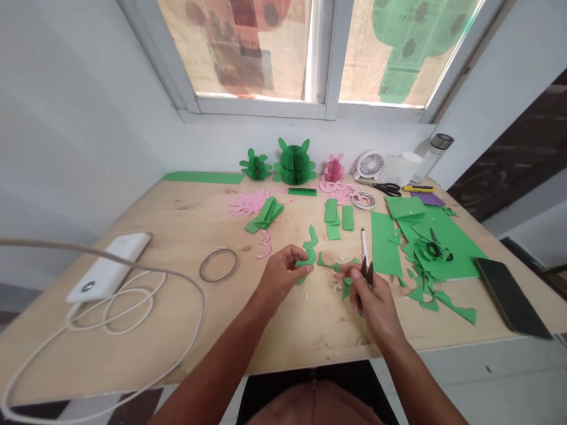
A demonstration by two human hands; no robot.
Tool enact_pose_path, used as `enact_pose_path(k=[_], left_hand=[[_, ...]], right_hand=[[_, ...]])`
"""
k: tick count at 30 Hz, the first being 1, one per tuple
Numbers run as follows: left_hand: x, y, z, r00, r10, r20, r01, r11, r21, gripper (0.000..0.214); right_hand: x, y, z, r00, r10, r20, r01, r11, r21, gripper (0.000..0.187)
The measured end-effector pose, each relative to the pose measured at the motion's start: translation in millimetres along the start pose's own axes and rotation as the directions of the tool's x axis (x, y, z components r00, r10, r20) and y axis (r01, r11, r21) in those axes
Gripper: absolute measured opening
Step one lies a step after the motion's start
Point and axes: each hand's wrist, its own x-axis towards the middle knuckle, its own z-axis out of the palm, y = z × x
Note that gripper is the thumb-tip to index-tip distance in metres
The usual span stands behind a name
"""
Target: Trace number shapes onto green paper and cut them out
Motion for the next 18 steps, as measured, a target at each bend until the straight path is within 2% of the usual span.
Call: enact_pose_path(k=[2,4,7,12,18], left_hand=[[-18,10,5.4,0.999,-0.023,0.028,0.029,0.967,-0.252,0.024],[-31,17,11.0,0.999,-0.020,0.045,0.035,0.939,-0.342,0.024],[-43,19,18.6,0.999,0.001,0.049,0.016,0.934,-0.357,0.021],[-51,14,24.2,0.999,0.007,0.047,0.006,0.961,-0.275,0.019],[-50,21,17.2,0.991,-0.136,-0.009,0.121,0.911,-0.395,0.023]], right_hand=[[8,-4,7,0.999,0.023,-0.039,-0.022,0.999,0.025,0.047],[14,-8,14,0.998,0.060,-0.026,-0.058,0.997,0.049,0.049],[18,-12,22,0.992,0.125,0.026,-0.127,0.987,0.103,0.048],[17,-10,29,0.981,0.195,-0.017,-0.190,0.967,0.168,0.037],[16,-6,27,0.982,0.190,0.009,-0.190,0.977,0.101,0.033]])
